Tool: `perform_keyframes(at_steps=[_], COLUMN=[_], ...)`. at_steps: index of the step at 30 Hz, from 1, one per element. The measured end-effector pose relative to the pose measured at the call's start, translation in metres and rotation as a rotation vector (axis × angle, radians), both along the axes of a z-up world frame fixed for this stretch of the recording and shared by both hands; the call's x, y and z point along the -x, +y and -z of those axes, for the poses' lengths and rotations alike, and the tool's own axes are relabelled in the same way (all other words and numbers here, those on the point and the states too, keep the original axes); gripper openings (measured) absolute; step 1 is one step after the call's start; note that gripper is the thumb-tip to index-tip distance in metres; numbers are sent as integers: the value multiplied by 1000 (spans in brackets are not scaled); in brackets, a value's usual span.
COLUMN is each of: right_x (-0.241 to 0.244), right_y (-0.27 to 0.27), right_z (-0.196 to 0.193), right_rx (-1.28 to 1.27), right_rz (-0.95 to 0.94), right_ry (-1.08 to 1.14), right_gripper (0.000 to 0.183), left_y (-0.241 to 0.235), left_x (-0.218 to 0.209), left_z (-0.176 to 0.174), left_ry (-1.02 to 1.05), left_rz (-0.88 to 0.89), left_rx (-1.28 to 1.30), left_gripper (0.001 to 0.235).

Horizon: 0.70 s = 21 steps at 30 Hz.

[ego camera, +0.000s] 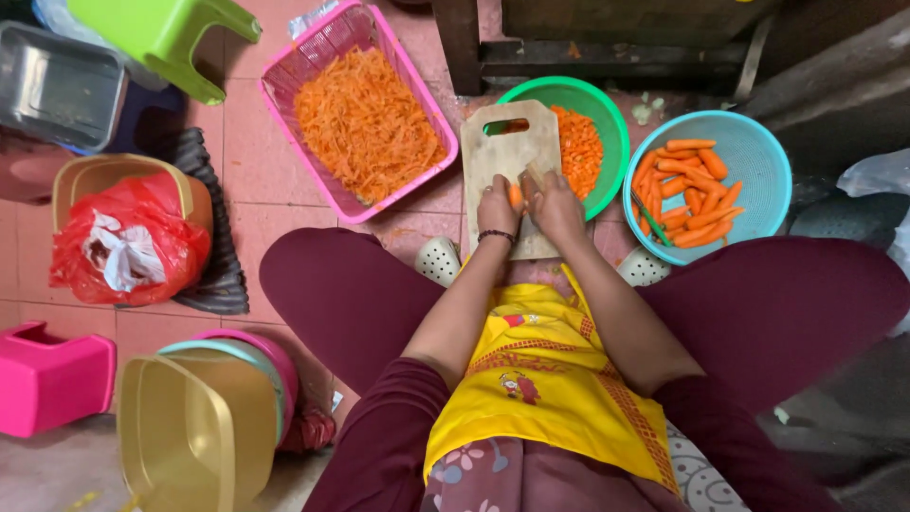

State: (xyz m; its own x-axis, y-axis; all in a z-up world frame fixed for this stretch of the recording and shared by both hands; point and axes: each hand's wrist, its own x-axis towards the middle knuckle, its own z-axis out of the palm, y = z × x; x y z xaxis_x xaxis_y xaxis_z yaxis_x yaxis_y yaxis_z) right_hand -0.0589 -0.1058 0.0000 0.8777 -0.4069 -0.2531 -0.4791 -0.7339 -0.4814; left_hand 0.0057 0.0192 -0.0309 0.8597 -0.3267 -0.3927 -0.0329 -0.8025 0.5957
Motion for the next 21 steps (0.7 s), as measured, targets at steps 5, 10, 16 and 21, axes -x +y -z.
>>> perform_keyframes(at_steps=[5,10,16,21], right_x=[-1,-1,-5,-12], right_y=[2,11,-1,4], right_z=[-26,-53,-51,-53], right_rx=[14,6,13,33], right_rz=[-30,-109,-224,-260], right_ry=[81,44,136,227], right_gripper=[23,22,16,20], left_y=[-2,-7,-10,-12], left_x=[-3,2,6,9], left_z=[18,28,16,23], left_ry=[105,182,225,218], left_rz=[-121,-206,-272,-266], left_rx=[66,93,128,95], left_gripper=[36,31,30,27])
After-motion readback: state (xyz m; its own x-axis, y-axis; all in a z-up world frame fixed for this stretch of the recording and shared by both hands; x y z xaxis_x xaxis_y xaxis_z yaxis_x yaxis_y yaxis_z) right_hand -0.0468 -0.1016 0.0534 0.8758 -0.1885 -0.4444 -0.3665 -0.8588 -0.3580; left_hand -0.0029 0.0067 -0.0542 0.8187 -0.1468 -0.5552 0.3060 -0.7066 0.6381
